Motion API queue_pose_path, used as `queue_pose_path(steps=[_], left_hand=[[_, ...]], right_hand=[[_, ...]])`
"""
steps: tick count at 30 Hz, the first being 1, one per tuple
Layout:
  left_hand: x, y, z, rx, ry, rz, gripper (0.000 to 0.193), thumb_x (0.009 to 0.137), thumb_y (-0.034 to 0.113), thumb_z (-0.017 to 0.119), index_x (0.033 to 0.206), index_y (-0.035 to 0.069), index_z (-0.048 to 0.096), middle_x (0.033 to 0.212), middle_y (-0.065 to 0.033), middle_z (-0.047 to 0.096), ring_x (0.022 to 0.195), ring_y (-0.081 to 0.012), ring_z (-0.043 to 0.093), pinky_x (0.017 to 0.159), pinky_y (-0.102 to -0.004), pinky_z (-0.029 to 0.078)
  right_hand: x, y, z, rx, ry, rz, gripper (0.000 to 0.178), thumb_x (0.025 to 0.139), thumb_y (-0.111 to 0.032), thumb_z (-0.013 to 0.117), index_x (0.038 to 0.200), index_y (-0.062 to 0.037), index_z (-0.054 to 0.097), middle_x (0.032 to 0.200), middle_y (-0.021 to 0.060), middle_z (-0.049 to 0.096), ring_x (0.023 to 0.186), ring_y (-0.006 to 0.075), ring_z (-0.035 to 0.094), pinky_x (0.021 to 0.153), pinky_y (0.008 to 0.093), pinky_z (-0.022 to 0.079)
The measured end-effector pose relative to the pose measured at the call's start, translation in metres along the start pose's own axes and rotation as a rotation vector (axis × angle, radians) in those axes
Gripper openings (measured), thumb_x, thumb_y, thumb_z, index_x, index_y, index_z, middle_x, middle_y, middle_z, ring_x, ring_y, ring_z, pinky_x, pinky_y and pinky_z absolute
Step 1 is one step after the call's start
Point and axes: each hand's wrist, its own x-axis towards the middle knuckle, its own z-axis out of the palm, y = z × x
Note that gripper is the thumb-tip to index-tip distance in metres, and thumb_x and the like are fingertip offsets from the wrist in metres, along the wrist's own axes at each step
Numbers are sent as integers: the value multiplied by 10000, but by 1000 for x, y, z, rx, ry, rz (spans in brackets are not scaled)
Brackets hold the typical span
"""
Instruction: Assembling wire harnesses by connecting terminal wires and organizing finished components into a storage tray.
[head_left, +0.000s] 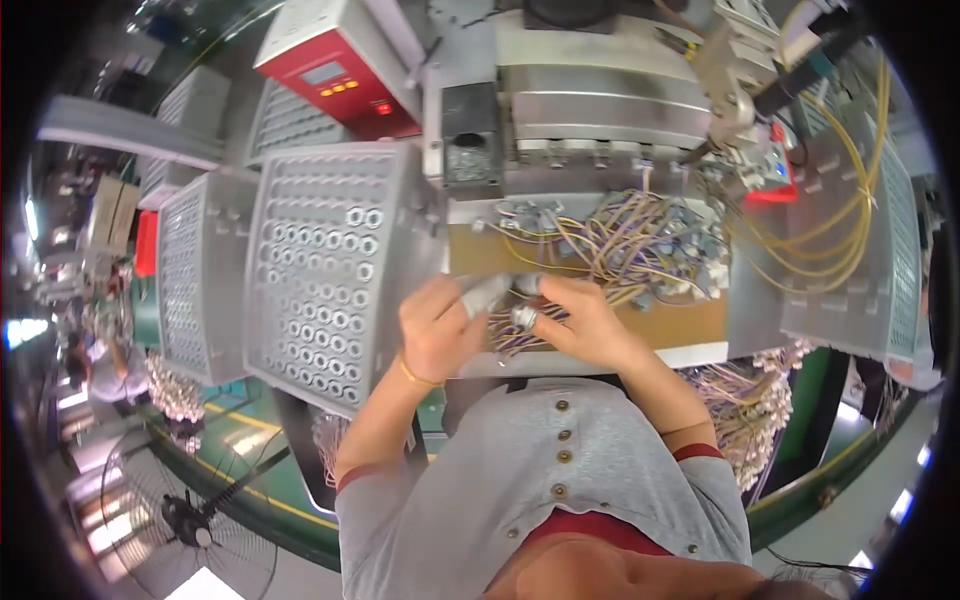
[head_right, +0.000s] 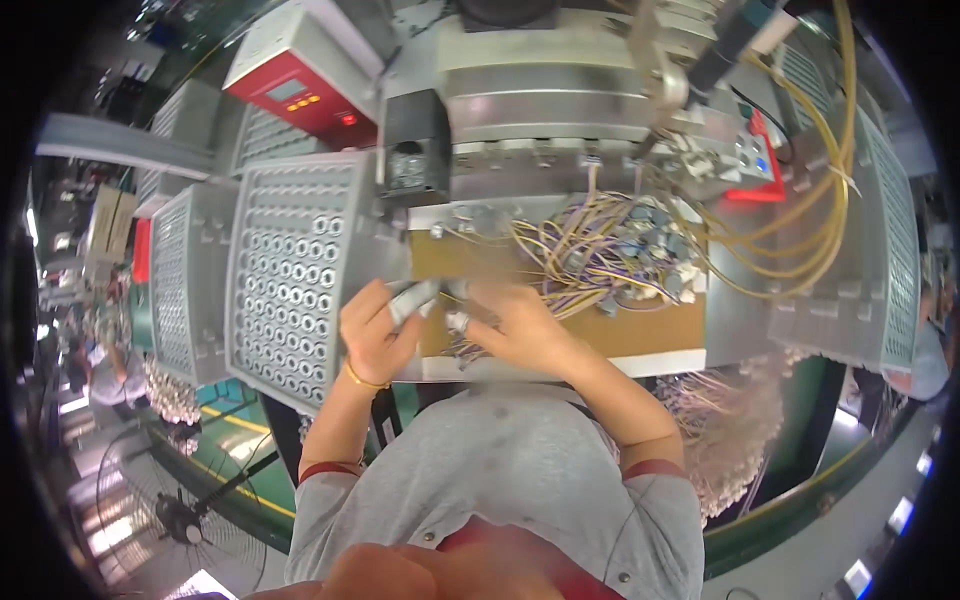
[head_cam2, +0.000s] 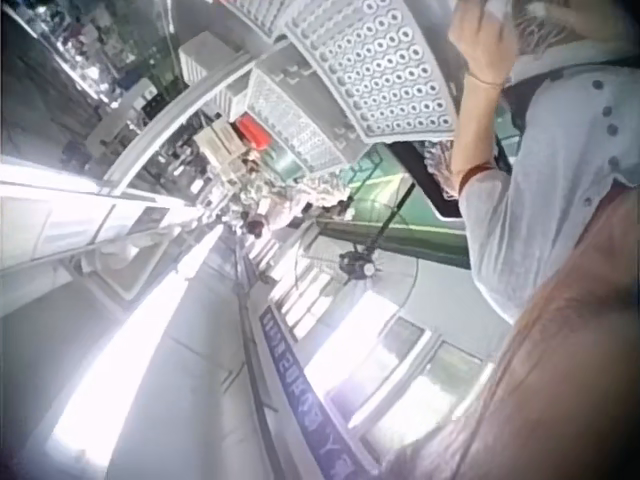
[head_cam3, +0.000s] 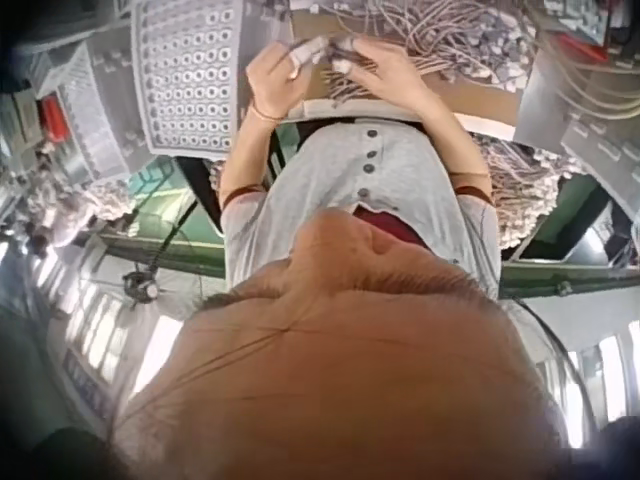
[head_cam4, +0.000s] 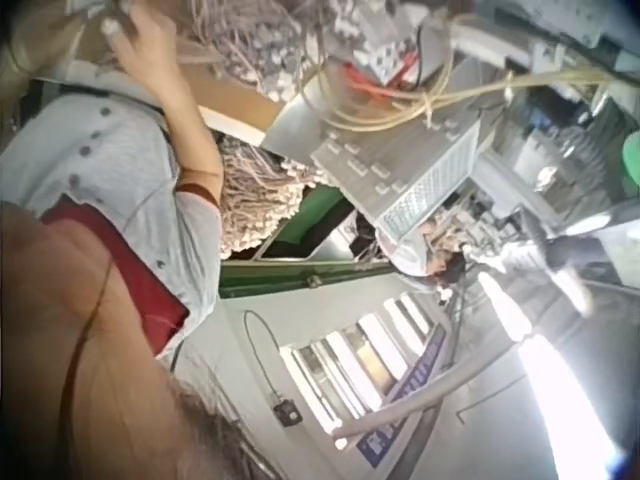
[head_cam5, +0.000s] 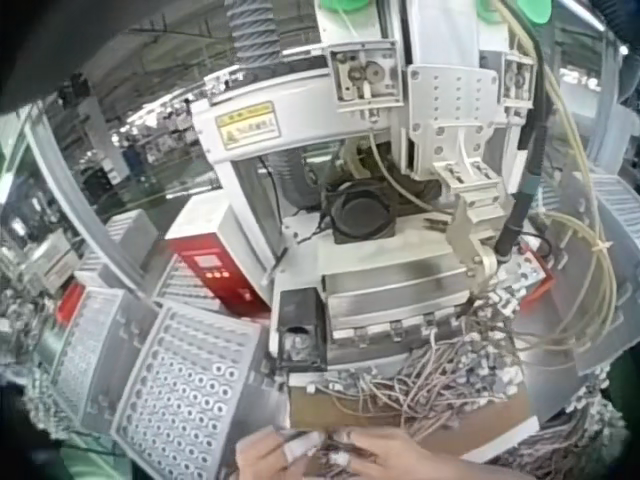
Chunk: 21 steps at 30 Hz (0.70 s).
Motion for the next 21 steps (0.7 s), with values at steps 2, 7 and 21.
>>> queue_pose_path(steps=[2,7,21], left_hand=[[-3,-12,-3,12,-93,-157,280,648,-1,597,925,43,607,743,-108,551,650,-268,525,584,-311,422],[-40,-138,-22,657,113,-417,230,649,130,631,868,63,607,765,-121,522,786,-315,479,723,-389,374],[-22,-11,21,-1201,18,-873,387,773,46,568,1139,-3,453,1025,-137,560,769,-182,591,584,-258,488]], right_hand=[[-1,-1,-7,51,-40,73,162,733,-47,580,888,1,581,697,60,578,570,122,532,544,241,428],[-14,-1,-17,246,12,222,90,751,7,544,841,5,545,684,-6,547,611,35,496,531,188,406],[6,-9,-8,229,222,179,60,717,-23,587,772,0,578,621,-46,494,543,5,402,457,171,328]])
